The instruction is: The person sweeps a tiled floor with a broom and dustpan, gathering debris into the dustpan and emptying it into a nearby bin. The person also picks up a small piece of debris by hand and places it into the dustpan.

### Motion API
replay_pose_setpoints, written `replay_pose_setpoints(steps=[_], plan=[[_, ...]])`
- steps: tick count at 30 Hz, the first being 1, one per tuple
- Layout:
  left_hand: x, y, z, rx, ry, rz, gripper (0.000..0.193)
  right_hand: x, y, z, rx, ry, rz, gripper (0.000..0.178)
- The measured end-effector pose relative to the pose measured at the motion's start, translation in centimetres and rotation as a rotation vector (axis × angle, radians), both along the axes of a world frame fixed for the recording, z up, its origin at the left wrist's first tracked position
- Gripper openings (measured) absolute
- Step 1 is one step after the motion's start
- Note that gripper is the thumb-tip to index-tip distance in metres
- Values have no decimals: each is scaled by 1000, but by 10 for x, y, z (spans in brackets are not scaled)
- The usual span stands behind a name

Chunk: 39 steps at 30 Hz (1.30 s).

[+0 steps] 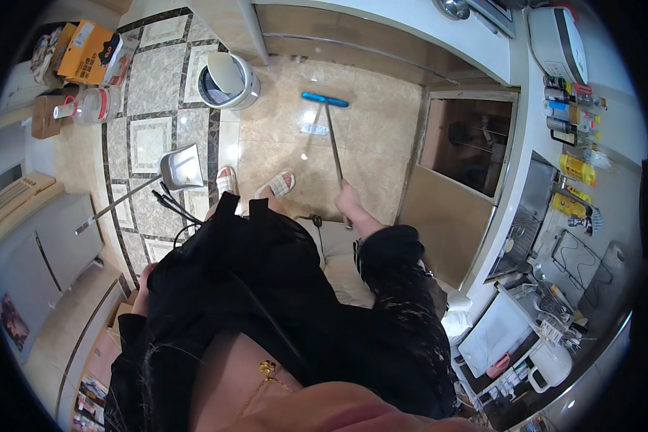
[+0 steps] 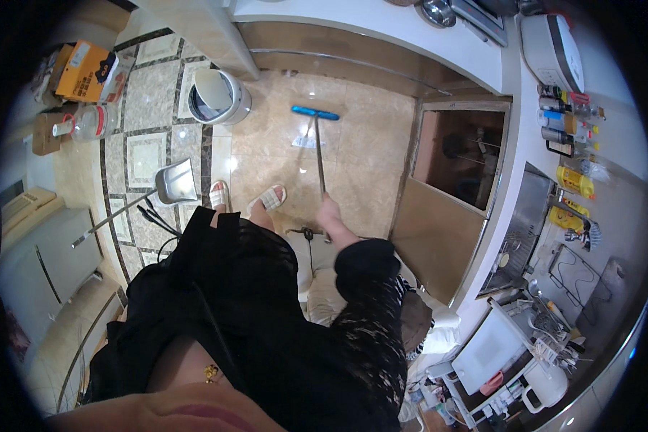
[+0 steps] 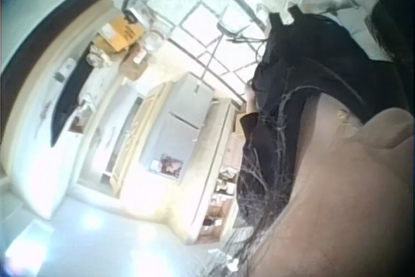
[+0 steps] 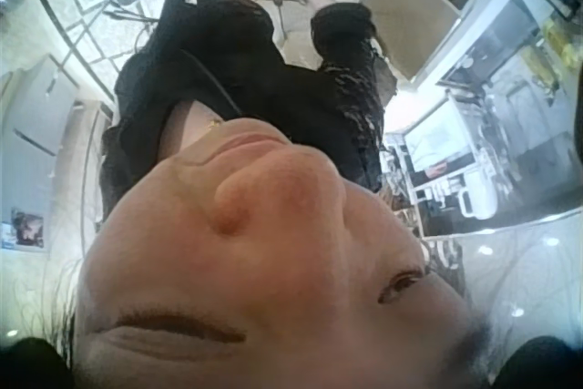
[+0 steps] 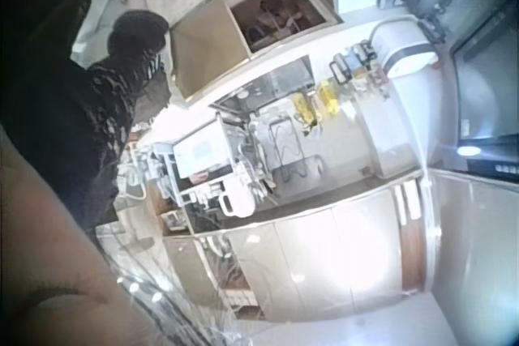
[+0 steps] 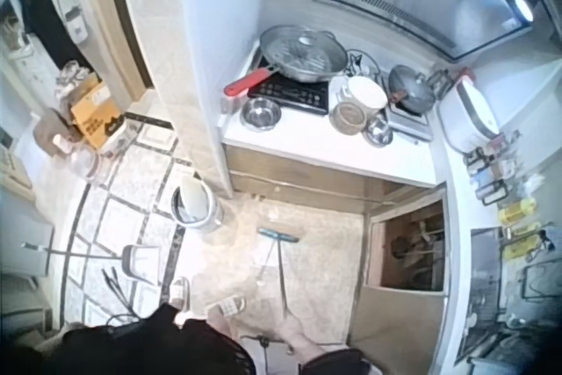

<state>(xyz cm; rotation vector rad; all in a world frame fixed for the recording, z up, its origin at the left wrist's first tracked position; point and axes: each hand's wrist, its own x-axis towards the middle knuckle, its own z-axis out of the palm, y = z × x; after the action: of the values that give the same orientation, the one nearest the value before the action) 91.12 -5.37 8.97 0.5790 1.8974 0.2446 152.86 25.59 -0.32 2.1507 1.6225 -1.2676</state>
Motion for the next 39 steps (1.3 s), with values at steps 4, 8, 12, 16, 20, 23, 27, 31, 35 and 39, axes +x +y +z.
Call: replay_pose_setpoints(steps=[4,8,12,16,20,23,27,31,35,39], plan=[[2,9,-8,49,-180,153,29,65,-2,59,-189,236,-317,47],[2,-3,0,9,-99,142,29,73,20,52,103,71,-174,40],[1,-18,11,-29,-74,140,30,60,103,6,183,20,-273,20],[-1,-30,17,-61,-54,150,30,8,115,-40,229,-98,-264,20],[-1,-31,11,-67,-56,153,30,-42,44,-58,121,-164,-120,38],[-1,-21,1,-55,-67,141,30,-46,-10,-37,-61,-61,-147,53],[-1,5,-15,-19,-97,125,30,-9,-48,28,-120,208,-172,54],[-3,22,-15,-13,-113,108,30,59,-36,111,-275,395,-455,50],[-10,18,0,-62,-91,90,30,88,-15,130,-139,257,-516,48],[-19,7,18,-112,-49,66,31,112,33,77,51,92,-524,46]])
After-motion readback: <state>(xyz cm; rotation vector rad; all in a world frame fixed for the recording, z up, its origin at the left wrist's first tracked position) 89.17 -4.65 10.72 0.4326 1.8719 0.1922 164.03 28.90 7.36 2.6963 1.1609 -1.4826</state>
